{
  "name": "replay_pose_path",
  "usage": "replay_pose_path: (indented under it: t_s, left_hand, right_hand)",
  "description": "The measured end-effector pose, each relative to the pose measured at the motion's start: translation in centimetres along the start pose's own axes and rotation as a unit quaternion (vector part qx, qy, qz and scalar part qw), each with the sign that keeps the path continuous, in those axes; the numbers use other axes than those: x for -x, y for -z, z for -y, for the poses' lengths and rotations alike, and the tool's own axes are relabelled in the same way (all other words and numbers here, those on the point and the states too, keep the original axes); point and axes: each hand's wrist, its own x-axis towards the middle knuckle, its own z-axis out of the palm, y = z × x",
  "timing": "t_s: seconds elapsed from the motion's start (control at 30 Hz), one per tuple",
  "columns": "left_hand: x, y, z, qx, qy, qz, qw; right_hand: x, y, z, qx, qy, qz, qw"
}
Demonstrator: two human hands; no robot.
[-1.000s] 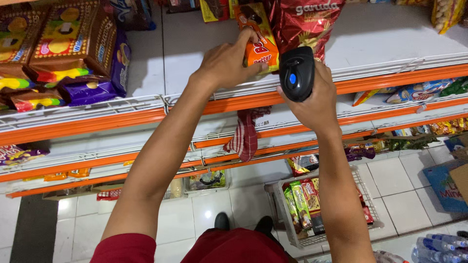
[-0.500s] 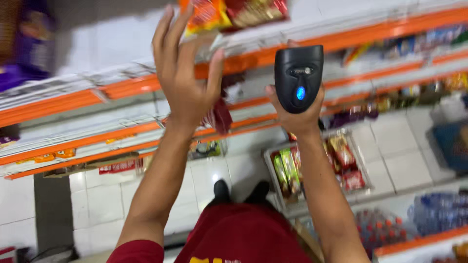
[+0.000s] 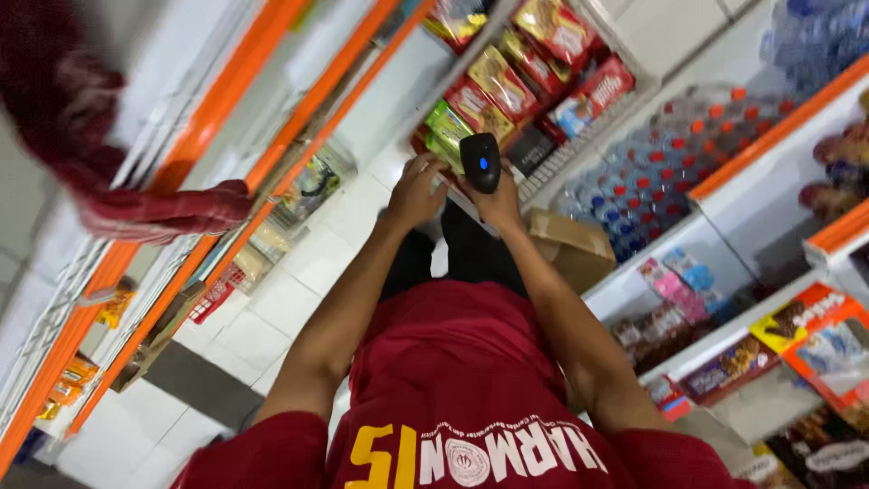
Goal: The person scans snack packages with a barcode scanner, places them onto the store shelves, and wipes a shelf with a cloth.
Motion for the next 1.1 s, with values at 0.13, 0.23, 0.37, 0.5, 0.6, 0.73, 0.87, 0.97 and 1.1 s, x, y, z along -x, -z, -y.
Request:
replay_pose_path:
  t_s: [0.13, 0.23, 0.37, 0.5, 0.6, 0.73, 0.87, 0.97, 1.1]
  left_hand:
    - [-0.1, -4.9, 5.0, -0.084, 0.045, 0.137, 0.986]
    - [0.3, -6.7, 7.2, -0.115, 0.075, 0.193, 0.971]
    - [0.8, -6.8, 7.7, -0.172, 0.052, 0.192, 0.965]
    - [0.8, -6.4, 6.9, -0.145, 0.05, 0.173, 0.973]
    - [0.9, -6.5, 6.8, -0.13, 0.073, 0.166, 0.975]
    - [0.8, -6.5, 6.6, -0.139, 0.055, 0.145, 0.978]
    - [0.8, -6.3, 6.6, -0.091, 0.084, 0.151, 0.981]
    - [0.6, -7.0, 6.8, -0.053, 0.101, 0.128, 0.985]
    - [0.1, -8.6, 7.2, 0.009, 0.128, 0.011, 0.992]
  right_hand:
    - [0.4, 1.7, -6.3, -0.072, -0.294, 0.034, 0.952]
    - [-0.1, 2.6, -10.3, 0.036, -0.167, 0.017, 0.985]
    - [-2.5, 2.6, -14.7, 0.166, -0.112, 0.048, 0.979]
    - [-4.7, 0.0, -17.2, 0.205, -0.005, 0.056, 0.977]
    - [-4.9, -1.9, -17.9, 0.263, -0.092, 0.096, 0.956]
    - [-5.9, -2.8, -17.7, 0.395, -0.129, 0.071, 0.907]
    - [-5.9, -1.8, -16.5, 0.388, -0.15, 0.136, 0.899]
    - [-6.0, -1.0, -15.1, 0.359, -0.114, 0.128, 0.917]
    - [-5.7, -0.5, -13.0, 0.336, -0.085, 0.134, 0.929]
